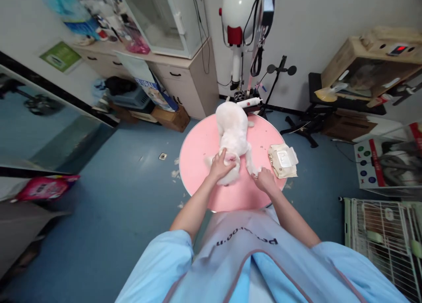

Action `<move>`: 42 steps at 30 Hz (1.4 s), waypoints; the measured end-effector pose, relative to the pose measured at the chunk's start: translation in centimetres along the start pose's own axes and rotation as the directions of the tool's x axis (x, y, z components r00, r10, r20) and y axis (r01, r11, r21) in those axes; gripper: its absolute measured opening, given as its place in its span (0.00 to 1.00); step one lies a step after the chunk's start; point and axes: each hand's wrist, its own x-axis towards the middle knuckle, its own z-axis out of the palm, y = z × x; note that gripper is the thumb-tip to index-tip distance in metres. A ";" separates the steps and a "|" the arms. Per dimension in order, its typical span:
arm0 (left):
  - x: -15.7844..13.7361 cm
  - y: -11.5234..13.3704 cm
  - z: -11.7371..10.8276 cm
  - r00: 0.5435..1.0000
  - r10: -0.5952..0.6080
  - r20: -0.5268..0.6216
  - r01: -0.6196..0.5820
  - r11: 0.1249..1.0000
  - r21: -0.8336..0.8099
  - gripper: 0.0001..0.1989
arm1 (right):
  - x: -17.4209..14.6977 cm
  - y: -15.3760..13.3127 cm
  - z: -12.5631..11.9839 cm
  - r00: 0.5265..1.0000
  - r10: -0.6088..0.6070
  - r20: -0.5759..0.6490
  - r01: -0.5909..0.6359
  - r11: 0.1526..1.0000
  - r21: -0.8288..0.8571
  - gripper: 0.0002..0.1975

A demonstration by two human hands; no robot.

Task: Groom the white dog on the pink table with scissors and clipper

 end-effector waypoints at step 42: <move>2.8 -3.6 -1.3 0.947 0.233 0.220 -0.212 0.970 -0.117 0.52 | 7.6 -5.9 4.3 0.969 -0.235 -0.075 0.245 0.876 0.415 0.12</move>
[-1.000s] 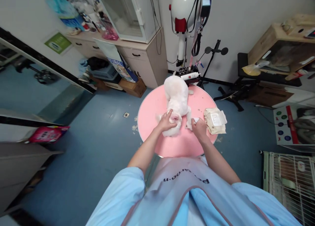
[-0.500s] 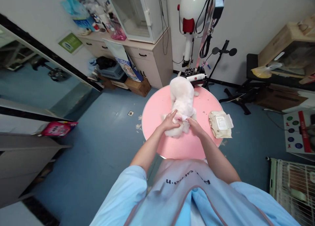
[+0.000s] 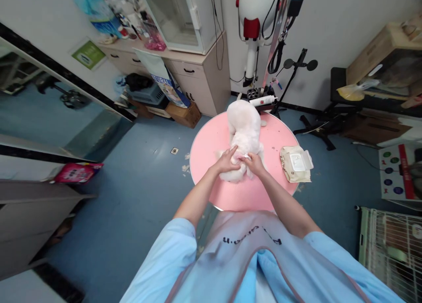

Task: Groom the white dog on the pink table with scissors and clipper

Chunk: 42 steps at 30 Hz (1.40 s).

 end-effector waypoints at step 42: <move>3.5 3.4 -2.5 0.967 -0.162 0.195 0.154 0.987 0.055 0.62 | -0.4 0.6 -1.2 0.947 0.230 -0.225 -0.213 0.972 0.100 0.17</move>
